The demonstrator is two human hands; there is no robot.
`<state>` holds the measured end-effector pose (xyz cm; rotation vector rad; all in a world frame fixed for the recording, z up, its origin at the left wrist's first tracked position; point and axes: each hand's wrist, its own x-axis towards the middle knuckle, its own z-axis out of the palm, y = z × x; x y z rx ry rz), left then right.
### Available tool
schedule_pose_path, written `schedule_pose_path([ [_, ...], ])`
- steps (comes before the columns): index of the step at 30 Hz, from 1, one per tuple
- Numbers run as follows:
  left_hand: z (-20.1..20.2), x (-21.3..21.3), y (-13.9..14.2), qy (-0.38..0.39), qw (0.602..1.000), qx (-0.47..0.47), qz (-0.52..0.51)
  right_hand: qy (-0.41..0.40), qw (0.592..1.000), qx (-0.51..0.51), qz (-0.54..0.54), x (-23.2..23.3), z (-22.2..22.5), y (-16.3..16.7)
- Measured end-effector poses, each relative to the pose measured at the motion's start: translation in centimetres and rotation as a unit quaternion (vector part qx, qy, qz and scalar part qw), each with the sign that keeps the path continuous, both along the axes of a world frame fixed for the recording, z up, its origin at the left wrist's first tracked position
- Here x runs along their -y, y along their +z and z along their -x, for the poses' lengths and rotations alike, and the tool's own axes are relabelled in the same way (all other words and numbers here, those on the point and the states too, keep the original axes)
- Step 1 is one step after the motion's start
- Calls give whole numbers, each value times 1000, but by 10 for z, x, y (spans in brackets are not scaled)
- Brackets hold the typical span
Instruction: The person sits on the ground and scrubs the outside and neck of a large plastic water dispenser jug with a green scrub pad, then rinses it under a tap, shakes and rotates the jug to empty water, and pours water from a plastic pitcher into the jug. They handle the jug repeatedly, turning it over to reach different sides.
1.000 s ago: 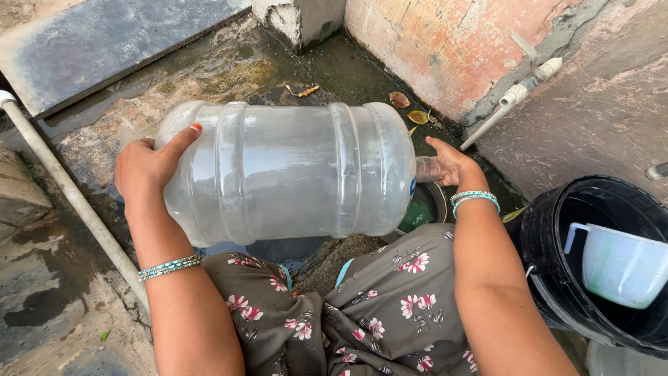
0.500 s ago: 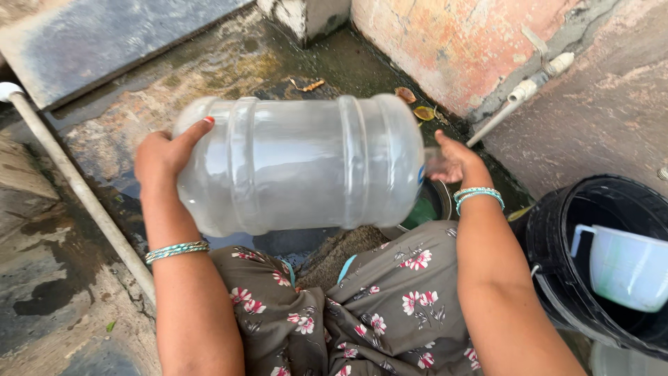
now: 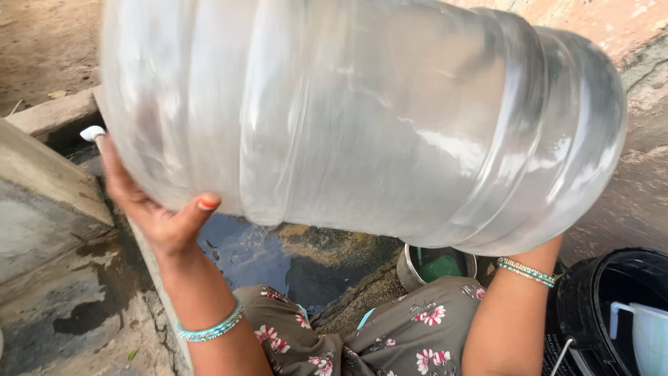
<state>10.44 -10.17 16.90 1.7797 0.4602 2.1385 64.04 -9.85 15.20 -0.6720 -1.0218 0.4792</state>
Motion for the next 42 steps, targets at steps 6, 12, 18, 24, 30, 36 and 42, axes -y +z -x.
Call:
schedule_pose_path([
  [6,-2,-48,-55,89,935,82,332,-53,971,9,235,-32,-48,-78],
  [12,9,-97,-134,204,635,-238,706,40,610,180,771,-65,-67,-189],
  [18,20,-75,-101,212,800,-103,553,37,862,121,490,-56,-62,-140],
  [24,42,-21,-29,-168,958,155,174,139,984,-106,38,-2,-12,-24],
  [30,5,-22,-37,-50,982,96,158,44,996,-46,69,-7,5,-28],
  [36,5,-73,-89,189,849,1,494,-27,888,-10,458,-53,-54,-121],
  [42,3,-97,-131,213,592,-292,720,63,623,125,770,-69,-55,-197],
])
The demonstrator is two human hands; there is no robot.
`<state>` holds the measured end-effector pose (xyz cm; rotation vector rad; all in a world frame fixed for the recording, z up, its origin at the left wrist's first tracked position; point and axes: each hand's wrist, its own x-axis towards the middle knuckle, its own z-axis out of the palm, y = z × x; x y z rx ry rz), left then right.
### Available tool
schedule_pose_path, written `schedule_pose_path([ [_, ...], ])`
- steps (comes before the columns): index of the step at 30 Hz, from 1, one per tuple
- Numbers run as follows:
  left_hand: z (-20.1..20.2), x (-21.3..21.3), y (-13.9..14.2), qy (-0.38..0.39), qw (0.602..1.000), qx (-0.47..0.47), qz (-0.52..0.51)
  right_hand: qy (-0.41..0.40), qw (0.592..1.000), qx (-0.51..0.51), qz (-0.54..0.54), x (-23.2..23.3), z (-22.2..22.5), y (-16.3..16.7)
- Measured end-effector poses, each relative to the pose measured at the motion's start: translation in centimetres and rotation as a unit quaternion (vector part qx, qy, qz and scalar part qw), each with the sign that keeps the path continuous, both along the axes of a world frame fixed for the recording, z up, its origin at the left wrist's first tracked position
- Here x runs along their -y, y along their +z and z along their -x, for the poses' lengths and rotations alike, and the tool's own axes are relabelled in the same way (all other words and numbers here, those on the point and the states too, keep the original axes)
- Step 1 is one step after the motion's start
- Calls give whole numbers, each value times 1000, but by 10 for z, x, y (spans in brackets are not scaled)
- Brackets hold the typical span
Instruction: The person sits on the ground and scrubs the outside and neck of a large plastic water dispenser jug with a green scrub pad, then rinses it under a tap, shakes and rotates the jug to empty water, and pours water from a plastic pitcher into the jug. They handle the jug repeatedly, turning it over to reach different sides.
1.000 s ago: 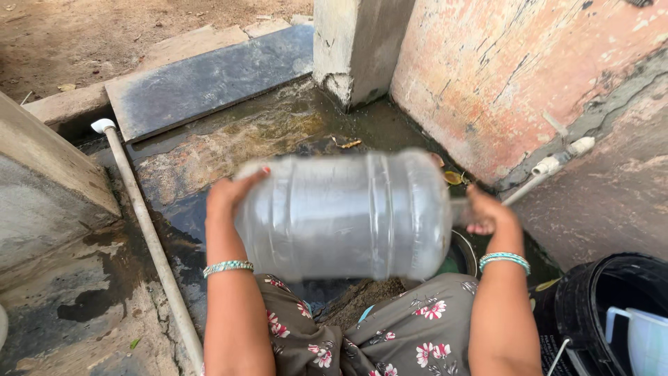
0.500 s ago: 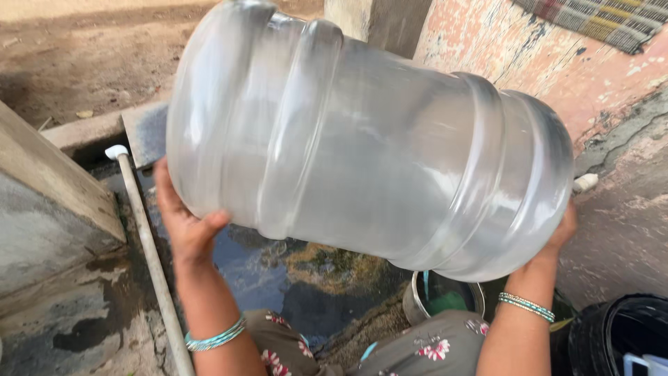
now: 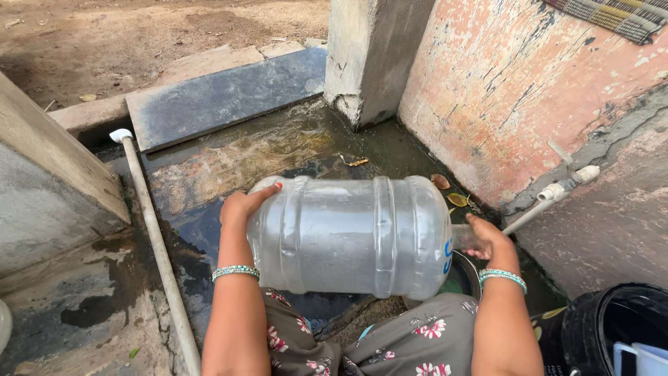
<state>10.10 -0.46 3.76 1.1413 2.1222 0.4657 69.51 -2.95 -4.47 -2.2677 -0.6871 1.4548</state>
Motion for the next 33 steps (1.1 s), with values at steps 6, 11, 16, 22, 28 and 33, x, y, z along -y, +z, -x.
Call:
schedule_pose_path([
  [6,23,28,54,-15,859,294,-418,-53,872,-115,-473,28,-7,74],
  [11,53,76,101,-188,628,379,-653,-24,620,-289,-729,63,33,166],
  [16,29,100,101,-169,582,232,-761,-50,613,-215,-759,65,66,188],
  [22,14,63,78,-73,650,291,-698,-92,711,-170,-676,31,26,140],
  [28,5,21,41,99,964,-5,-245,-53,987,-61,-137,-1,10,17],
  [33,1,15,35,3,996,8,-91,-10,999,-14,-37,-6,11,3],
])
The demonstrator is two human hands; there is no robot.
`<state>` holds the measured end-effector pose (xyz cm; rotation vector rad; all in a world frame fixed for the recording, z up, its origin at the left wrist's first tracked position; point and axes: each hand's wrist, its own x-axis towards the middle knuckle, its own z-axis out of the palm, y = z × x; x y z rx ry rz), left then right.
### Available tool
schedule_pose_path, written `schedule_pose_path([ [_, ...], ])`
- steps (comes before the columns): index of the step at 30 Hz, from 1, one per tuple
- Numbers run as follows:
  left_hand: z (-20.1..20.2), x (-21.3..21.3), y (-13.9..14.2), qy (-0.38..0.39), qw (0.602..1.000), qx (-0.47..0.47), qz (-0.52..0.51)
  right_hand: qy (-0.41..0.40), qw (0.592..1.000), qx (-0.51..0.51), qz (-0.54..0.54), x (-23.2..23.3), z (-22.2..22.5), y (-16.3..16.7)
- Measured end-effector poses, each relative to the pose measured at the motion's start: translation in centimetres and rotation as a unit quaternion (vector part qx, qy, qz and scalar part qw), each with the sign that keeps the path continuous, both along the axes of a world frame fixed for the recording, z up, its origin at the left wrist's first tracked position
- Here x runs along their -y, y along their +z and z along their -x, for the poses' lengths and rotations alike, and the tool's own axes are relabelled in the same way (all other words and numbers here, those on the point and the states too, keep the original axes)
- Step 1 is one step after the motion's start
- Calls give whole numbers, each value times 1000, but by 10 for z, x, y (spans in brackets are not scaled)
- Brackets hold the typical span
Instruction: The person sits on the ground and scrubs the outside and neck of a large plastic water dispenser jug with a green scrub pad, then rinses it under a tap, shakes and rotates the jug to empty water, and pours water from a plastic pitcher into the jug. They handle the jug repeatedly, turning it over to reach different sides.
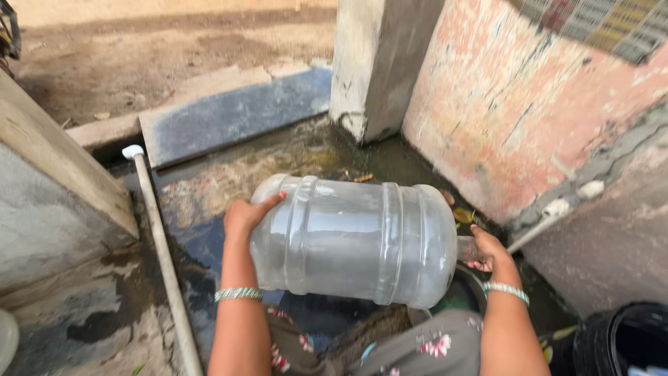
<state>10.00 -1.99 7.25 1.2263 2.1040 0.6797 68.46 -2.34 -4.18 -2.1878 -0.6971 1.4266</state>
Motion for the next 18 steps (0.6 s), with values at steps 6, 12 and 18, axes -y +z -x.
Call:
schedule_pose_path([
  [6,42,54,57,-104,777,463,-413,-163,675,-407,-594,41,11,107],
  [12,23,97,100,-110,765,339,-537,-36,684,-264,-679,64,35,135],
  [18,-1,47,64,17,884,290,-367,-106,832,-192,-509,21,3,78],
])
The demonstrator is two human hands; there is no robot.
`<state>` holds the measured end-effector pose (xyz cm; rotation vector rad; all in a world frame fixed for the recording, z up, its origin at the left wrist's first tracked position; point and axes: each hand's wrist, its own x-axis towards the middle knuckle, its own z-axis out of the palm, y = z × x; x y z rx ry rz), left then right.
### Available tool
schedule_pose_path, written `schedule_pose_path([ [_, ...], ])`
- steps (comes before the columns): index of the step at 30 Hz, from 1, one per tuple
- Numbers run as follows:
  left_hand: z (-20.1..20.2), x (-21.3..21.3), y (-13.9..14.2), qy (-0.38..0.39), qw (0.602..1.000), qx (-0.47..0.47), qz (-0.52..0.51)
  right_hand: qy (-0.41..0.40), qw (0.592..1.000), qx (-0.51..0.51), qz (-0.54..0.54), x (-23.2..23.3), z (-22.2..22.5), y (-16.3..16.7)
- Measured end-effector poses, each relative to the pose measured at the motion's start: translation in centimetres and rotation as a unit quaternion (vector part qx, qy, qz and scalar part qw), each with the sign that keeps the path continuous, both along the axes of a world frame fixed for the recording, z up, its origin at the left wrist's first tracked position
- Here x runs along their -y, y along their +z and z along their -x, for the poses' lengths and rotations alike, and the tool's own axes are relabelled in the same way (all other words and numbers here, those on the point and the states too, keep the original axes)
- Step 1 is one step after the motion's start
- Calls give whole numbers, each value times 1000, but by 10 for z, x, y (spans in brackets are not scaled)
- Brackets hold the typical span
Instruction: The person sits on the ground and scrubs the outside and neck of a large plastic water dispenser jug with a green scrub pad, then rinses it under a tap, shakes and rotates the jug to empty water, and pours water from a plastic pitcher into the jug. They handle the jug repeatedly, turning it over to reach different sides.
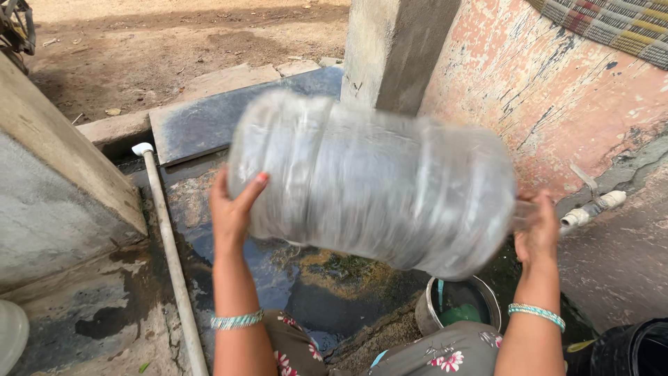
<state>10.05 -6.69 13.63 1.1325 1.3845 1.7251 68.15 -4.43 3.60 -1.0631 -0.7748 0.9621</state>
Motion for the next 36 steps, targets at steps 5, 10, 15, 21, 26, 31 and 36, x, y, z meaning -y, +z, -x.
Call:
schedule_pose_path([
  [5,17,-45,-71,1,906,-253,340,142,859,174,461,-14,-13,-73],
  [10,22,-47,-81,-60,853,-267,445,58,834,241,494,-24,-6,-82],
  [15,37,-10,-31,-100,987,88,-90,-4,998,44,-41,-6,-4,0],
  [21,47,45,15,-115,914,32,-387,19,967,-40,-253,36,19,54],
  [26,29,39,1,-10,895,-63,-442,-44,984,-26,-170,11,9,30],
  [31,20,-10,-35,62,997,-41,-18,-14,988,71,139,-12,-17,-22],
  [36,24,-30,-66,25,893,-278,354,145,820,190,520,-18,-5,-80],
])
